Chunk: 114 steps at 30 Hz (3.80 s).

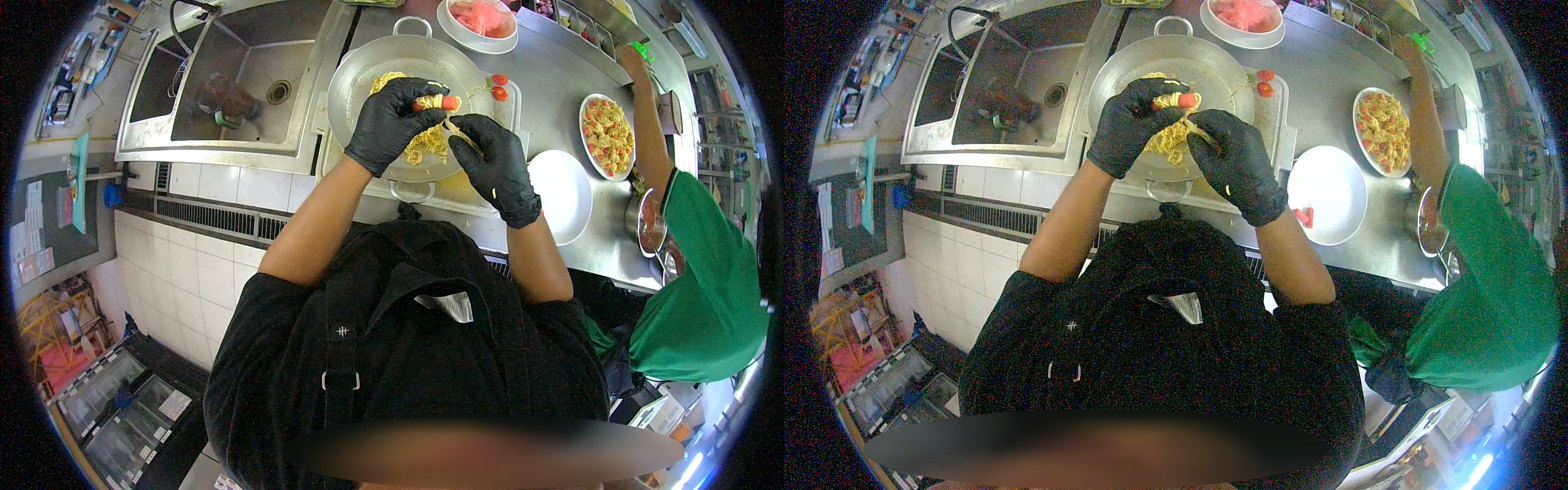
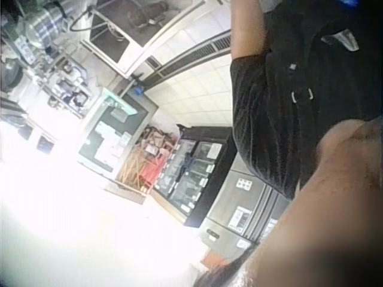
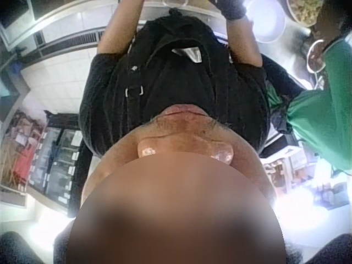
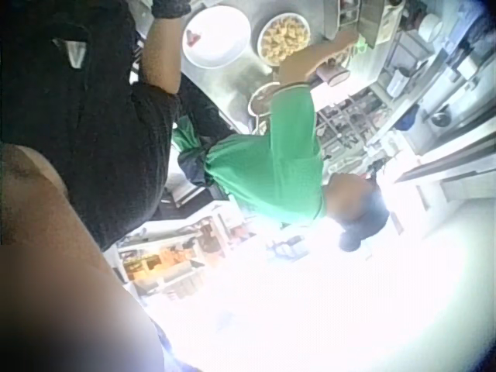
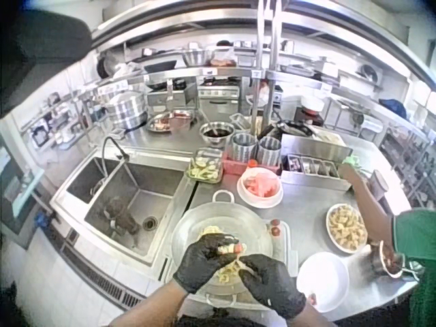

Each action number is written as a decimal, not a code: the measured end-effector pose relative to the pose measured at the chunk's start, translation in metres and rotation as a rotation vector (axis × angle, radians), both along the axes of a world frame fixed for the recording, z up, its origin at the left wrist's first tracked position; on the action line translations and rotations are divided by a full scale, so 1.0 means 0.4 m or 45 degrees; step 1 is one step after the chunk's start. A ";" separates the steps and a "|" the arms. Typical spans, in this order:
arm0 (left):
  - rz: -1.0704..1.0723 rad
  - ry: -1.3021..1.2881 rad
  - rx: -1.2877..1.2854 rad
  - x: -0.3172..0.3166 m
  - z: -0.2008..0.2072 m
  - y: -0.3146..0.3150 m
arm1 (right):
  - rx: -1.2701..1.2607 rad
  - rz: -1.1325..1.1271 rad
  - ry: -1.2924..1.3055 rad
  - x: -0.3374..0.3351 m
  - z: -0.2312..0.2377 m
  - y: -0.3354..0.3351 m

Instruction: The person repeatedly picks up shredded yellow food and small red pieces from a tray, forms them into small bundles by hand, and places them onto a plate. The process continues with multiple repetitions of the same assembly steps.

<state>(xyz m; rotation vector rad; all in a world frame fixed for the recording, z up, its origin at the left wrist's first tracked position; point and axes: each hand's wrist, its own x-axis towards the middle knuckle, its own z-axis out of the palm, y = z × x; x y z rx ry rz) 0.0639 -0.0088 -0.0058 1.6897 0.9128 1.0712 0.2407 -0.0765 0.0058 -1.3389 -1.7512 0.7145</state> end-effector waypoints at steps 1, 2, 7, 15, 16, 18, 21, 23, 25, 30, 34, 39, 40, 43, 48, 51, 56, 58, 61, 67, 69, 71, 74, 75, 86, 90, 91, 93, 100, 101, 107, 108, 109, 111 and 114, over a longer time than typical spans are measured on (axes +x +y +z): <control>-0.010 0.021 0.042 -0.001 0.005 0.001 | 0.028 0.021 -0.103 0.002 0.032 0.001; -0.032 0.092 0.033 -0.004 0.015 0.001 | 0.057 0.043 -0.206 0.004 0.053 0.001; -0.060 0.109 0.020 -0.019 0.021 0.011 | 0.129 0.145 -0.379 0.027 0.071 0.017; -0.207 0.188 0.003 -0.041 0.050 -0.001 | 0.102 0.117 -0.274 0.016 0.063 0.024; -0.214 0.193 0.012 -0.042 0.052 -0.003 | 0.096 0.108 -0.256 0.013 0.060 0.025; -0.221 0.205 0.005 -0.041 0.044 0.000 | 0.084 0.095 -0.197 0.007 0.053 0.026; -0.191 0.188 0.149 -0.044 0.018 0.015 | 0.040 0.087 -0.094 -0.002 0.045 0.027; -0.179 0.114 0.113 -0.047 0.008 0.016 | -0.021 0.086 -0.053 -0.007 0.044 0.024; -0.190 -0.017 -0.109 -0.049 0.008 0.011 | -0.001 0.101 -0.080 -0.005 0.045 0.024; -0.187 0.136 -0.239 -0.050 0.029 0.004 | 0.132 0.107 -0.223 -0.006 0.061 0.028; -0.312 0.175 -0.381 -0.056 0.026 0.005 | 0.125 0.143 -0.216 0.004 0.081 0.049; -0.456 0.016 -0.509 -0.064 0.055 -0.003 | -0.143 0.187 0.099 0.022 0.091 0.071; -0.462 -0.076 -0.531 -0.066 0.057 -0.005 | -0.213 0.154 0.254 0.022 0.084 0.069; -0.434 -0.198 -0.630 -0.062 0.061 -0.014 | -0.287 0.114 0.460 0.015 0.080 0.062; -0.445 -0.300 -0.626 -0.061 0.051 -0.018 | -0.549 0.148 0.790 0.029 0.064 0.063; -0.471 -0.496 -0.628 -0.050 0.020 -0.025 | -0.662 0.177 1.032 0.034 0.021 0.069; -0.236 -0.754 -0.684 -0.009 -0.013 -0.036 | -0.410 -0.025 1.059 -0.026 -0.007 0.051; -0.156 -0.801 -0.694 0.004 -0.019 -0.041 | -0.375 -0.125 0.998 -0.050 -0.004 0.038; -0.031 -0.761 -0.620 0.014 -0.019 -0.051 | -0.389 -0.195 1.033 -0.070 -0.023 0.032; 0.054 -0.618 -0.400 0.019 -0.033 -0.064 | -0.334 -0.165 1.041 -0.072 -0.047 0.015; 0.074 -0.534 -0.378 0.015 -0.028 -0.064 | -0.412 -0.161 1.025 -0.069 -0.039 0.005; 0.111 -0.411 -0.284 0.012 -0.018 -0.064 | -0.440 -0.163 1.093 -0.070 -0.035 0.001; 0.103 -0.186 -0.107 0.008 -0.027 -0.057 | -0.414 -0.237 1.218 -0.085 -0.030 0.001; 0.109 -0.175 -0.137 0.008 -0.027 -0.058 | -0.408 -0.298 1.188 -0.094 -0.020 0.002; -0.174 -0.299 -0.267 -0.007 0.012 -0.057 | -0.251 -0.451 1.221 -0.104 -0.033 -0.007; -0.258 -0.169 -0.279 -0.023 0.026 -0.053 | -0.376 -0.392 1.182 -0.083 -0.026 -0.003; -0.267 -0.146 -0.300 -0.026 0.020 -0.051 | -0.400 -0.373 1.170 -0.082 -0.024 -0.001; -0.223 -0.126 -0.232 -0.028 -0.003 -0.043 | -0.450 -0.294 1.080 -0.072 -0.021 -0.005; 0.071 0.152 0.257 -0.024 -0.014 -0.040 | -0.504 -0.091 0.871 -0.063 -0.021 -0.008; 0.098 0.165 0.279 -0.021 -0.014 -0.043 | -0.516 -0.093 0.825 -0.065 -0.020 -0.007; 0.243 0.181 0.433 -0.013 -0.032 -0.038 | -0.525 -0.257 0.812 -0.072 -0.034 -0.001; 0.259 0.183 0.440 -0.013 -0.039 -0.038 | -0.521 -0.238 0.775 -0.071 -0.042 -0.006; 0.275 0.187 0.448 -0.012 -0.043 -0.037 | -0.460 -0.274 0.663 -0.073 -0.054 -0.008; 0.263 0.193 0.374 -0.013 -0.043 -0.040 | -0.338 -0.346 0.439 -0.079 -0.078 -0.012; 0.204 0.231 0.214 -0.015 -0.025 -0.052 | -0.202 -0.287 0.220 -0.078 -0.041 -0.017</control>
